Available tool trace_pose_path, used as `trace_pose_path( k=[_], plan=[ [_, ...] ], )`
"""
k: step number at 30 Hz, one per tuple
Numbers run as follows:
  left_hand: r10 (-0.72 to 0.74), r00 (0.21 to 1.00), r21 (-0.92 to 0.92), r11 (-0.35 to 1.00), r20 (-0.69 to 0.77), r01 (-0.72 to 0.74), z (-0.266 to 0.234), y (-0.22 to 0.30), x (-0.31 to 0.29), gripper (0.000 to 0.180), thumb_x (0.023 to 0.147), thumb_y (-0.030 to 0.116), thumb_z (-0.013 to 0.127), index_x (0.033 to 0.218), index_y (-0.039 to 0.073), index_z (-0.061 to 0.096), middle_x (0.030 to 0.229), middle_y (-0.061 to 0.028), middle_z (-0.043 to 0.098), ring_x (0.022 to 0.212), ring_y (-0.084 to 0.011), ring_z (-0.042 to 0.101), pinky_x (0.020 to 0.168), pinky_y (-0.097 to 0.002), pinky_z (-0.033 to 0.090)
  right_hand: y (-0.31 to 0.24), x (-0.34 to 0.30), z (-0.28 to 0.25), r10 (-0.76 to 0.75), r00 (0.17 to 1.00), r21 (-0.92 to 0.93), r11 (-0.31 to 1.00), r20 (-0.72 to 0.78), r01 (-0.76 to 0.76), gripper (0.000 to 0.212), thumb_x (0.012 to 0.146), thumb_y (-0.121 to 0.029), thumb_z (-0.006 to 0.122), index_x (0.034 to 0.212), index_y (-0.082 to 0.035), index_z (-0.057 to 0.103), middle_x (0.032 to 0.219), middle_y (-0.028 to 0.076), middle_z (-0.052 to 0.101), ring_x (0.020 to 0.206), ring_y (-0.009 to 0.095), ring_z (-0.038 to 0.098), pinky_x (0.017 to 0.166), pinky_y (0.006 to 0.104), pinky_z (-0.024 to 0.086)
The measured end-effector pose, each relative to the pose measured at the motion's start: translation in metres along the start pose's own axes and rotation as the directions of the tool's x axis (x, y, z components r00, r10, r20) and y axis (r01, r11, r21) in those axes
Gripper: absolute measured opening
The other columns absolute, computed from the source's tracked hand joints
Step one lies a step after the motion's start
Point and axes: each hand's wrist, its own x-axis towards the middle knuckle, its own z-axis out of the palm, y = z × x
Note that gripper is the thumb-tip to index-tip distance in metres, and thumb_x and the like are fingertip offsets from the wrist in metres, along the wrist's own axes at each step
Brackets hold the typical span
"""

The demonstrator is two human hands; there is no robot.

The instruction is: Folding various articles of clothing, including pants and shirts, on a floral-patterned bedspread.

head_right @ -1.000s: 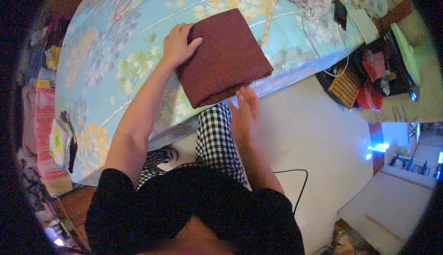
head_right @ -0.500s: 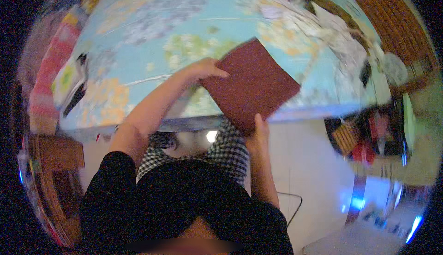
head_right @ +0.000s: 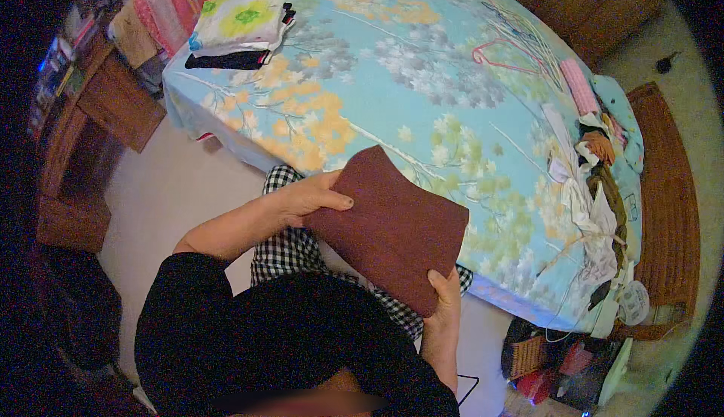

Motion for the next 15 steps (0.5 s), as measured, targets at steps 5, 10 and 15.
trace_pose_path(
  k=[5,10,15],
  plan=[
    [0.173,0.983,0.028,0.985,-0.06,-0.171,-0.033,0.055,-0.022,0.066,0.073,0.009,0.069,0.131,0.002,0.036,0.123,-0.0124,0.051,0.108,-0.0223,0.054,0.092,-0.0361,0.045,0.0,0.059,0.059,0.086,0.987,-0.185,0.981,0.139,-0.059,0.07,0.065,-0.016,0.073,0.125,0.001,0.041,0.118,0.014,0.053,0.105,0.027,0.055,0.09,0.0395,0.045],
    [0.4,0.915,0.325,0.873,-0.047,-0.364,-0.082,0.16,-0.015,0.066,0.074,0.012,0.068,0.131,0.004,0.037,0.12,-0.0114,0.054,0.104,-0.0219,0.057,0.091,-0.0355,0.046,-0.011,0.151,0.15,-0.044,0.932,-0.29,0.944,0.36,0.157,0.072,0.064,-0.015,0.074,0.126,-0.001,0.04,0.117,0.013,0.054,0.106,0.026,0.055,0.09,0.0392,0.045],
    [0.616,0.68,0.761,0.636,-0.399,-0.13,-0.182,0.236,0.012,0.061,0.077,0.019,0.067,0.129,0.002,0.039,0.114,-0.0137,0.057,0.1,-0.0227,0.059,0.084,-0.0362,0.048,0.028,0.284,0.205,-0.163,0.902,-0.186,0.949,0.4,0.254,0.063,0.078,-0.011,0.065,0.131,-0.001,0.033,0.12,0.016,0.051,0.106,0.027,0.054,0.089,0.0414,0.046]
  ],
)
